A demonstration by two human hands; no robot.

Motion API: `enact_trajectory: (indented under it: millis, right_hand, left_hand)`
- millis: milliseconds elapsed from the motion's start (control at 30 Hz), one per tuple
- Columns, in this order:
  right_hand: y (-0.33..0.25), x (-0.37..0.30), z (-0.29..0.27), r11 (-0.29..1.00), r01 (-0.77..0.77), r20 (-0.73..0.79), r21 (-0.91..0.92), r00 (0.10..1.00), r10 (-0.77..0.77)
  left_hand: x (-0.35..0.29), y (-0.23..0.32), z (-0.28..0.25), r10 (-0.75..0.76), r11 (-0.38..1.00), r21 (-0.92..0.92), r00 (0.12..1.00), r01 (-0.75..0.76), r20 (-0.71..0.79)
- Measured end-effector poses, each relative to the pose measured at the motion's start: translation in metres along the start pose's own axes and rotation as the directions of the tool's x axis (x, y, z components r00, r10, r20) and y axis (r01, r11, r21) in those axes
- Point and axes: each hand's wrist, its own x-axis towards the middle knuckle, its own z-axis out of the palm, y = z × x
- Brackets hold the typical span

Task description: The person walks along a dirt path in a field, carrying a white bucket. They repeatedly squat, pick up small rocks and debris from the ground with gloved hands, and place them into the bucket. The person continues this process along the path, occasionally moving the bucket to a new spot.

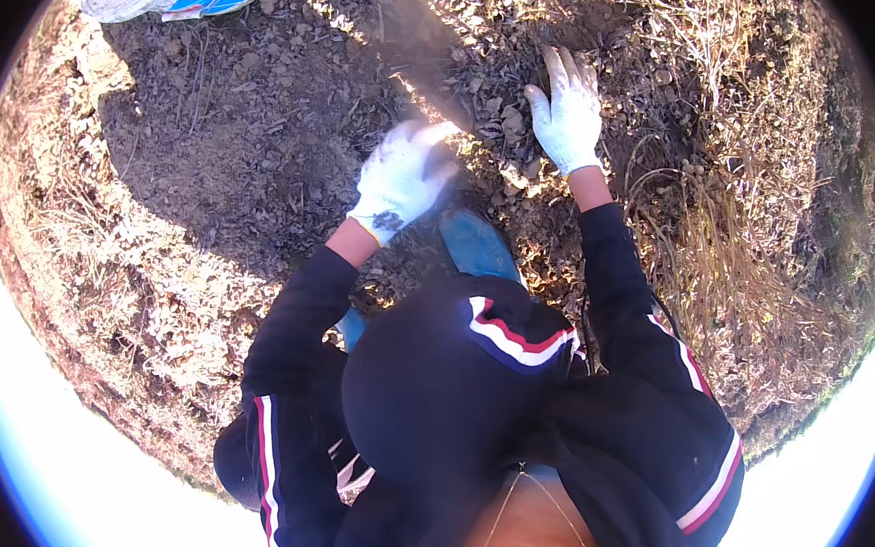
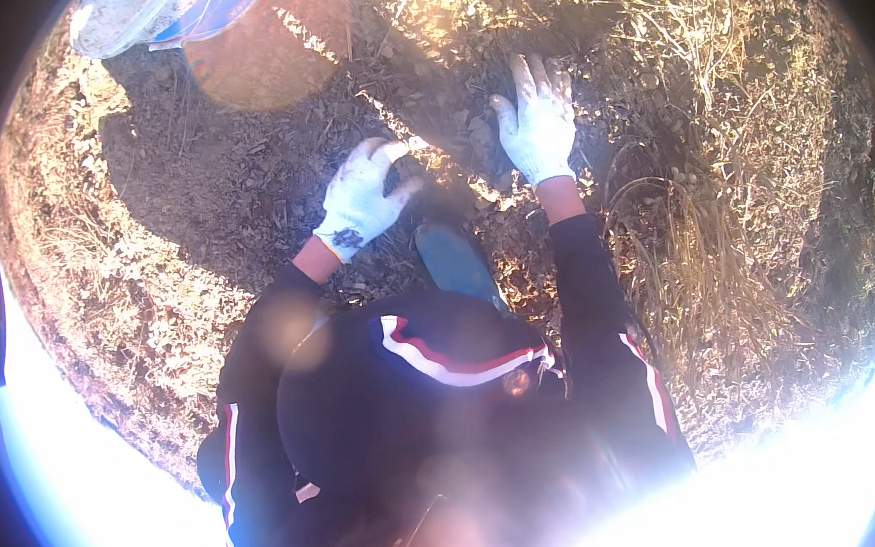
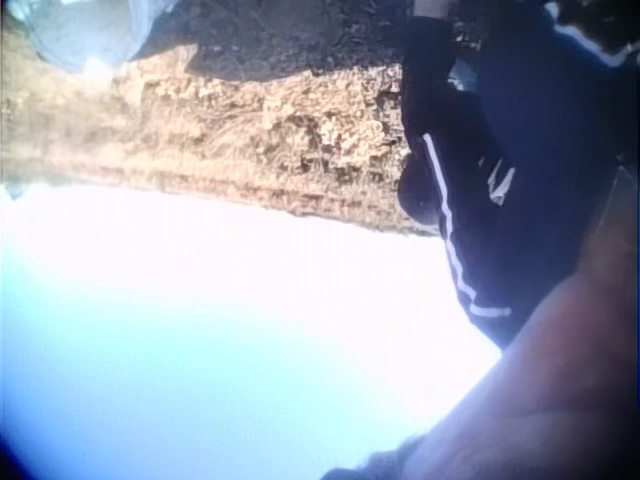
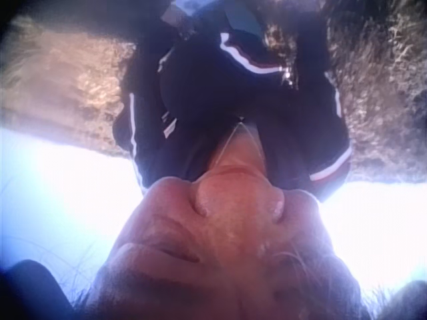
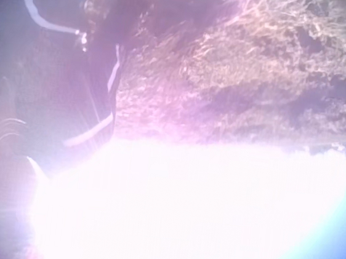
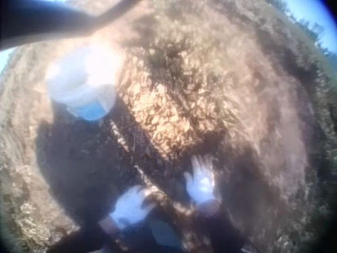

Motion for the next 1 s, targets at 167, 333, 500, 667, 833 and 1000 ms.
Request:
enact_trajectory:
  millis: [167, 333, 500, 667, 833, 1000]
  right_hand:
    - [-0.030, -0.064, -0.035, 0.997, -0.073, 0.097, -0.007, 0.993, 0.073]
    - [-0.050, -0.116, -0.042, 0.989, -0.145, 0.193, 0.017, 0.971, 0.139]
    - [-0.051, -0.132, -0.042, 0.994, -0.109, 0.197, 0.004, 0.975, 0.106]
    - [-0.090, -0.097, -0.013, 0.998, 0.003, 0.397, 0.068, 0.917, -0.030]
    - [-0.081, -0.090, 0.014, 0.981, 0.190, 0.308, 0.030, 0.932, -0.190]
    - [-0.057, -0.088, -0.007, 0.962, 0.232, 0.149, 0.146, 0.956, -0.253]
  left_hand:
    - [-0.010, -0.007, 0.090, 0.322, 0.924, 0.266, 0.933, -0.274, -0.161]
    - [-0.010, -0.026, 0.101, 0.381, 0.891, 0.342, 0.902, -0.299, -0.203]
    - [-0.011, -0.086, 0.066, 0.008, 1.000, -0.017, 0.954, -0.014, -0.301]
    - [-0.016, -0.092, 0.025, -0.320, 0.940, 0.037, 0.915, 0.338, -0.244]
    - [-0.026, -0.063, 0.038, -0.048, 0.972, 0.173, 0.859, 0.157, -0.510]
    - [-0.028, -0.055, 0.050, -0.041, 0.994, 0.073, 0.894, 0.083, -0.447]
